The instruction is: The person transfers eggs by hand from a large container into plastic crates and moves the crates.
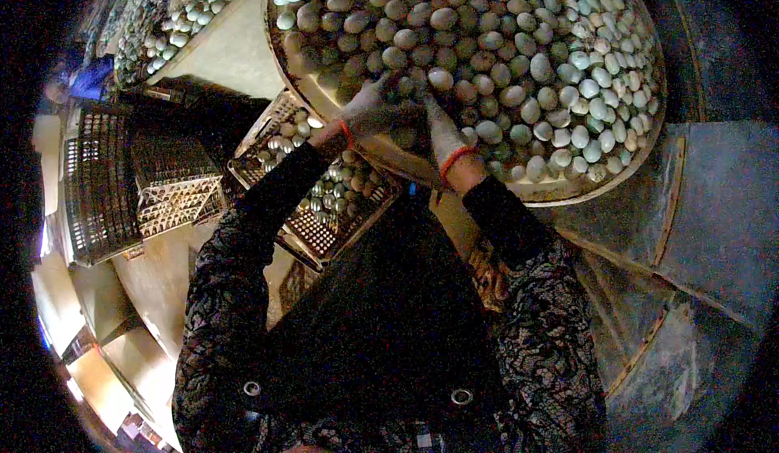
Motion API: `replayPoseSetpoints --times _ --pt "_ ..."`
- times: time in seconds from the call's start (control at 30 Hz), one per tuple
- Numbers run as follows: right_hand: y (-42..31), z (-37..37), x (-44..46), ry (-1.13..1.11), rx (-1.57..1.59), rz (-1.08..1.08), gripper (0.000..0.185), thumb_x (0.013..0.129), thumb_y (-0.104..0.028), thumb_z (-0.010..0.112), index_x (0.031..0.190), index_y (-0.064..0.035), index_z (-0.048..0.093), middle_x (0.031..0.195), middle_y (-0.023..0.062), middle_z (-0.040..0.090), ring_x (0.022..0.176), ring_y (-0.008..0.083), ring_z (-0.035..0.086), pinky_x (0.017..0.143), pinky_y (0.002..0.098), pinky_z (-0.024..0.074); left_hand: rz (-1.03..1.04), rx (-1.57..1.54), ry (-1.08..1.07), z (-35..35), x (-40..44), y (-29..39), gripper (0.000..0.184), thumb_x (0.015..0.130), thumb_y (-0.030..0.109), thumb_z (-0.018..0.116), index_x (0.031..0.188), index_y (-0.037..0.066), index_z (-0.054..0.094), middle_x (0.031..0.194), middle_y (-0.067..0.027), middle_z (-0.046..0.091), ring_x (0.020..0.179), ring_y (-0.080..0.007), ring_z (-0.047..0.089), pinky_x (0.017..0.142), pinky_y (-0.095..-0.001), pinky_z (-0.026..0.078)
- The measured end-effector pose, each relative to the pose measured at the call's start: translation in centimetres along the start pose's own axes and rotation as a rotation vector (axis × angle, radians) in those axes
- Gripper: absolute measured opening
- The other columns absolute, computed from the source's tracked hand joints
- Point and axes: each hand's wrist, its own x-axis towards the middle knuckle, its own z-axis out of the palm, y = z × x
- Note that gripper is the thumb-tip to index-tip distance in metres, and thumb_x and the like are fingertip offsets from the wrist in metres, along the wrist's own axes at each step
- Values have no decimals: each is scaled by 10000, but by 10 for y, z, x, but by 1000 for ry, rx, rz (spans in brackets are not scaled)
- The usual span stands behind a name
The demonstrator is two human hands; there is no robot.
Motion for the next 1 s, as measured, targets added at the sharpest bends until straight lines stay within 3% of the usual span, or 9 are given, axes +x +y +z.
replayPoseSetpoints --times 0.13,0.23,0.37,0.43,0.5,0.6,0.77,0.83,1.0 --pt "22 -42 41 -67 -148 -106 554 948 -475 441 1306 -57 509 1265 50 565 1123 217 527 984 306 402 -52 146 115 2 -16 28 883 646 511 756 1337 68 430 1268 -266 468 1119 -380 519 946 -380 451" --pt "19 -23 19 -188 -9 -102 674 918 -542 459 1409 -89 369 1378 78 447 1244 245 426 1053 354 347 6 157 187 8 -11 19 881 637 512 751 1335 74 438 1279 -274 453 1114 -384 518 954 -382 446" --pt "0 10 -16 55 -22 -68 639 923 -556 435 1344 -77 456 1319 67 506 1179 249 476 1030 346 367 58 193 278 13 -23 44 806 650 479 741 1299 76 484 1264 -270 452 1103 -398 528 939 -392 458" --pt "3 17 -19 144 -60 -53 626 922 -560 433 1291 -64 524 1266 61 558 1132 256 511 1005 340 392 -48 247 350 21 -28 51 772 664 454 740 1292 79 492 1269 -256 447 1097 -399 534 929 -399 465" --pt "9 -1 -4 147 -15 -60 660 915 -583 427 1314 -62 500 1295 61 536 1154 257 491 1020 334 378 70 295 349 26 -20 39 751 670 422 746 1301 104 490 1207 -238 516 1050 -386 565 904 -404 482" --pt "19 -56 45 -70 16 -144 635 939 -542 408 1360 -69 439 1363 63 463 1207 250 434 1054 345 338 162 221 359 30 -15 41 735 664 413 757 1292 125 504 1107 -229 591 990 -369 598 861 -405 499" --pt "3 -89 82 -91 18 -258 703 883 -600 431 1387 -110 398 1380 76 438 1229 268 422 1047 400 334 -23 169 302 27 -23 73 706 674 451 742 1263 122 534 1110 -220 571 997 -358 592 854 -396 496" --pt "-6 -111 105 -155 -16 -292 727 860 -617 452 1387 -120 396 1374 87 441 1223 273 431 1036 414 343 203 198 383 35 -7 58 673 695 397 748 1267 125 520 949 -175 612 881 -350 609 809 -380 501" --pt "-21 -58 37 -16 -121 -407 735 878 -607 458 1393 -87 383 1400 103 411 1259 278 403 1050 402 331 165 145 466 39 -13 76 685 694 496 725 1258 150 546 1112 -223 543 932 -362 596 807 -422 506"
